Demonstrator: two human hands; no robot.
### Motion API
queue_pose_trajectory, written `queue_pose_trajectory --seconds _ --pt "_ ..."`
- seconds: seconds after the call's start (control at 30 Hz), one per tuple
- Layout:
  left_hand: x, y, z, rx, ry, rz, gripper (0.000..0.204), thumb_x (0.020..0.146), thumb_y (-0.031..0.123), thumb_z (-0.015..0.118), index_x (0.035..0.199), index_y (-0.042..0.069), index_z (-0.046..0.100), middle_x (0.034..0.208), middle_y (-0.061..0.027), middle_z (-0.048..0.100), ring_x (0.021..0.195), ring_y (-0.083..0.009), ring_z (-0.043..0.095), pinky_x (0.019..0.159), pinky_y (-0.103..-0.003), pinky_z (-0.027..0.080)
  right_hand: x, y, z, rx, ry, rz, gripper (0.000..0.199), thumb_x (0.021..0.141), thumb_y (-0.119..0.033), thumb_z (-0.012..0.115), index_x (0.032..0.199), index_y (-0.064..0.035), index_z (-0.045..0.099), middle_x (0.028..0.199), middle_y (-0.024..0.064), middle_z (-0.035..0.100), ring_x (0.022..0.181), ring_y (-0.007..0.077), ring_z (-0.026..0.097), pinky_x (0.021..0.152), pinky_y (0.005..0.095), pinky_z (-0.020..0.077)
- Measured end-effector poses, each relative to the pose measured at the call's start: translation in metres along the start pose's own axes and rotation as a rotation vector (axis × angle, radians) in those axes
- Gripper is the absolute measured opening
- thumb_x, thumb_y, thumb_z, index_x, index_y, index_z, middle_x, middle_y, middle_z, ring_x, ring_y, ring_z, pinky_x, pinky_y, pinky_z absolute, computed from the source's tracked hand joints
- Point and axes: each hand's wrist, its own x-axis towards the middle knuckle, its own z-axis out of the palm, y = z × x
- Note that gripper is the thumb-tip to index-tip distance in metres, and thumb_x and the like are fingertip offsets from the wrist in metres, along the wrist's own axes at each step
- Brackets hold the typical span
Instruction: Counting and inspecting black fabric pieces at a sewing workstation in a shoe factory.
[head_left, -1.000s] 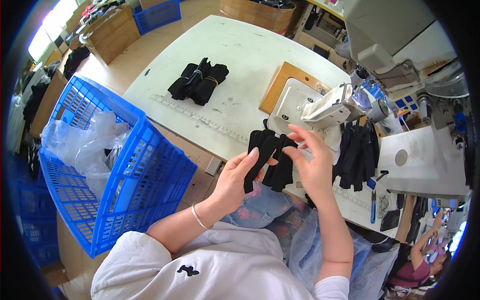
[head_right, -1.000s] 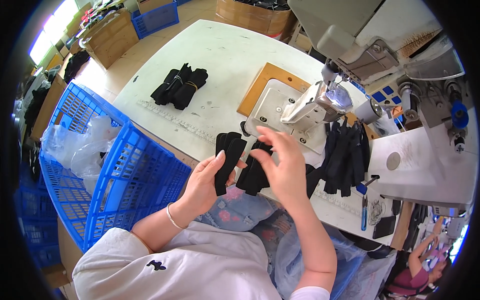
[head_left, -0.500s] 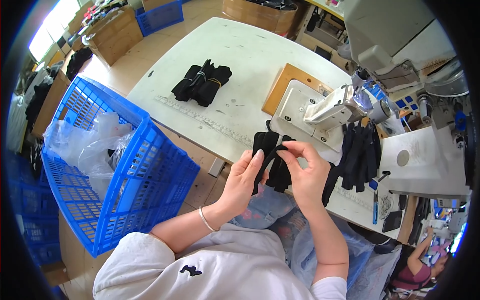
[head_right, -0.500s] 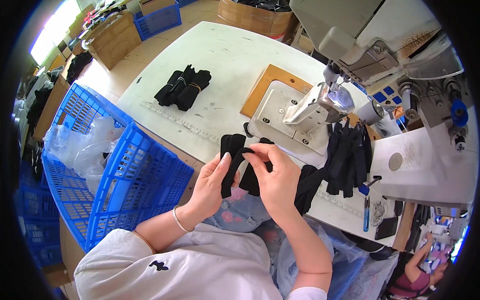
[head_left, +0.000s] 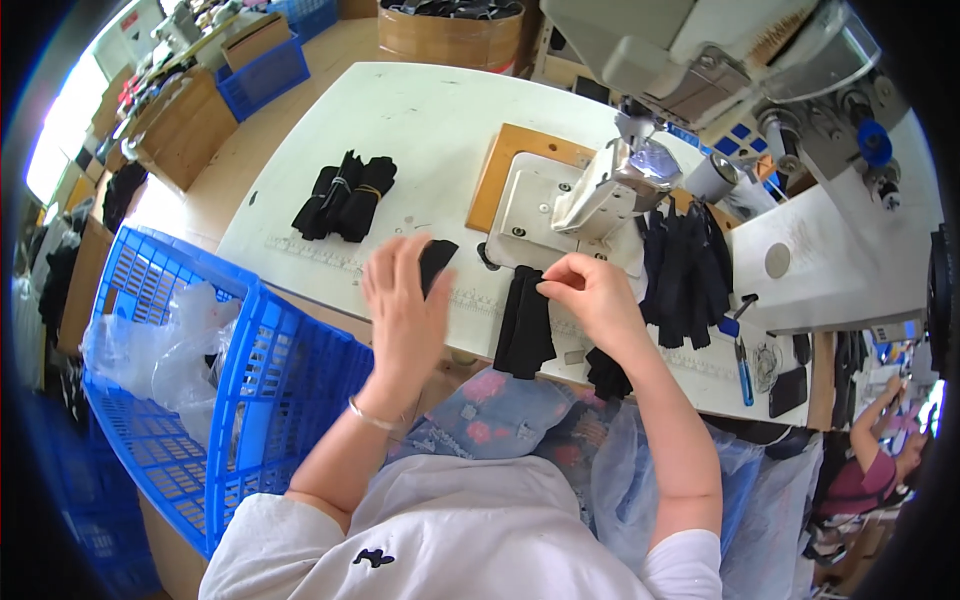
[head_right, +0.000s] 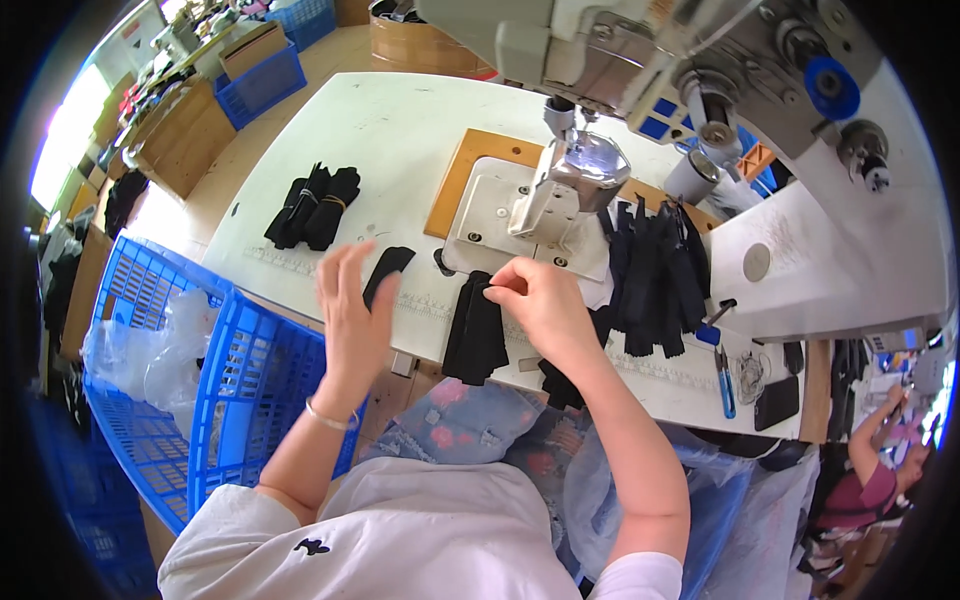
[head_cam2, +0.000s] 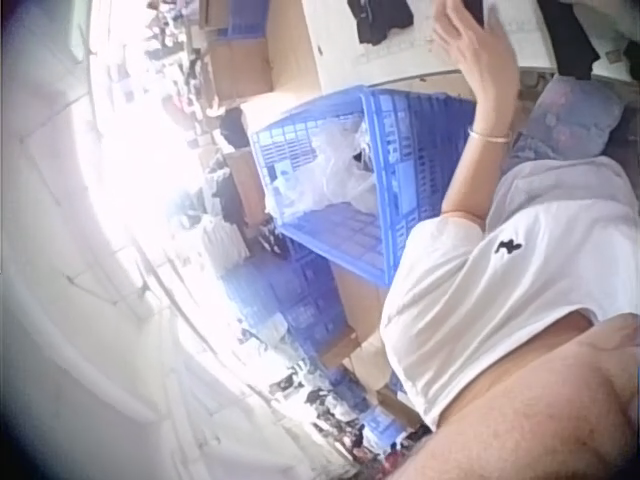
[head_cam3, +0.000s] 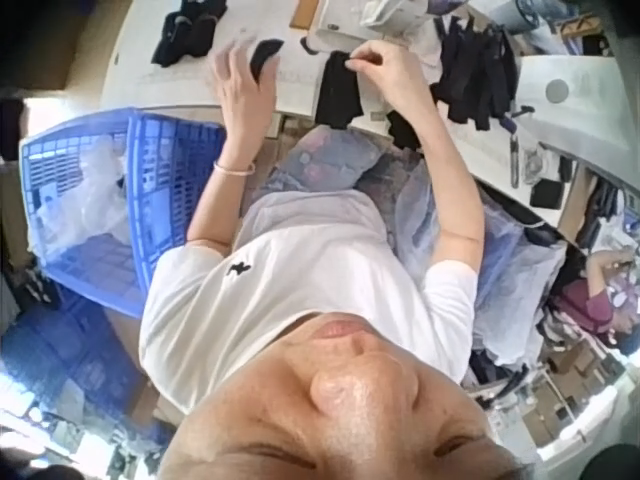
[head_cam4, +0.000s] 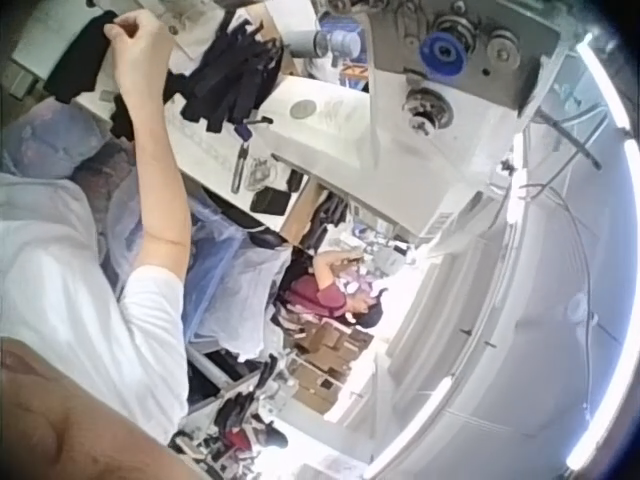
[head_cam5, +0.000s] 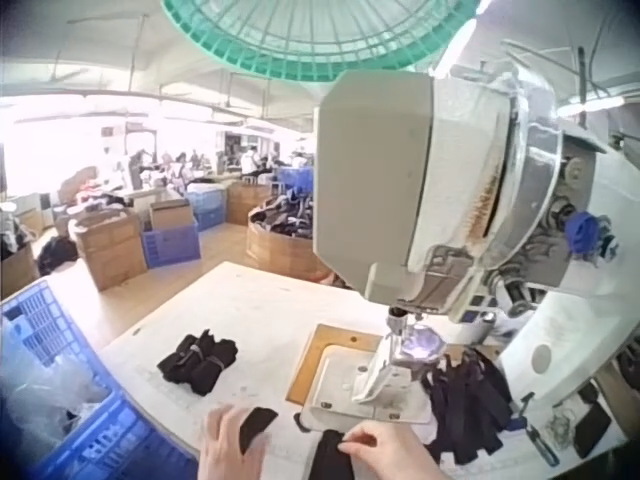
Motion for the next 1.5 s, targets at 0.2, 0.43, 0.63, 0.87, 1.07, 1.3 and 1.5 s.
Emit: queue_pose_trajectory --seconds 0.2,0.43,0.63,0.87,1.07,1.3,1.5 --pt "-0.04 0.046 0.016 -0.407 -0.344 0.001 0.043 0.076 0.012 0.077 0.108 0.001 0.051 0.11 -0.0159 0.051 0.098 -0.0344 0.053 0.086 -0.041 0.045 0.01 0.007 0.005 -0.099 0.004 -0.092 0.049 0.082 -0.03 0.074 0.116 0.0017 0.059 0.112 0.0191 0.064 0.101 0.0299 0.064 0.087 0.0382 0.0492" --pt "-0.049 0.046 0.026 -0.295 -0.386 0.007 0.044 0.075 0.015 0.079 0.102 0.002 0.047 0.111 -0.0169 0.051 0.106 -0.0377 0.049 0.092 -0.043 0.042 0.031 0.021 0.001 -0.038 -0.263 -0.073 0.057 0.082 -0.031 0.076 0.121 0.0061 0.057 0.107 0.018 0.066 0.098 0.0271 0.064 0.088 0.0343 0.0494" --pt "-0.057 0.041 0.028 -0.332 -0.302 0.028 0.051 0.074 0.012 0.08 0.11 0.002 0.045 0.115 -0.0178 0.049 0.103 -0.0359 0.051 0.089 -0.042 0.044 0.018 0.005 -0.004 0.214 -0.359 -0.01 0.052 0.084 -0.026 0.075 0.123 0.0006 0.053 0.087 0.0081 0.061 0.085 0.0168 0.059 0.073 0.031 0.051" --pt "-0.033 0.044 0.008 -0.624 -0.483 -0.238 0.071 0.075 0.005 0.078 0.134 -0.003 0.038 0.118 -0.0171 0.056 0.099 -0.0252 0.061 0.081 -0.033 0.054 -0.006 -0.004 -0.001 0.428 -0.238 -0.387 0.05 0.087 -0.015 0.07 0.131 -0.0061 0.049 0.102 0.0058 0.061 0.089 0.0119 0.057 0.081 0.0285 0.0478" --pt "-0.029 0.048 -0.023 -1.579 -0.897 -0.828 0.035 0.086 0.001 0.063 0.118 -0.004 0.051 0.105 -0.0143 0.062 0.086 -0.0271 0.067 0.062 -0.046 0.063 -0.039 -0.028 0.015 0.102 0.086 -0.679 0.048 0.092 -0.023 0.061 0.135 -0.0099 0.045 0.116 0.0101 0.058 0.104 0.0263 0.052 0.097 0.0394 0.034" --pt "-0.036 0.054 -0.009 -1.47 -0.797 -0.826 0.022 0.091 0.012 0.053 0.109 -0.002 0.053 0.09 -0.014 0.056 0.088 -0.0331 0.066 0.046 -0.038 0.06 -0.082 0.004 -0.033 0.163 0.308 -0.501 0.058 0.084 -0.024 0.072 0.134 -0.0061 0.049 0.115 0.0155 0.061 0.111 0.0319 0.057 0.096 0.0431 0.0412" --pt "-0.04 0.042 -0.016 -1.31 -0.788 -0.796 0.026 0.092 0.014 0.055 0.113 -0.001 0.05 0.085 -0.015 0.06 0.083 -0.0302 0.067 0.046 -0.035 0.059 -0.151 0.118 -0.167 -0.183 0.898 0.217 0.019 0.09 -0.019 0.063 0.101 -0.0062 0.071 0.09 0.0095 0.072 0.084 0.0197 0.069 0.077 0.0321 0.0527"
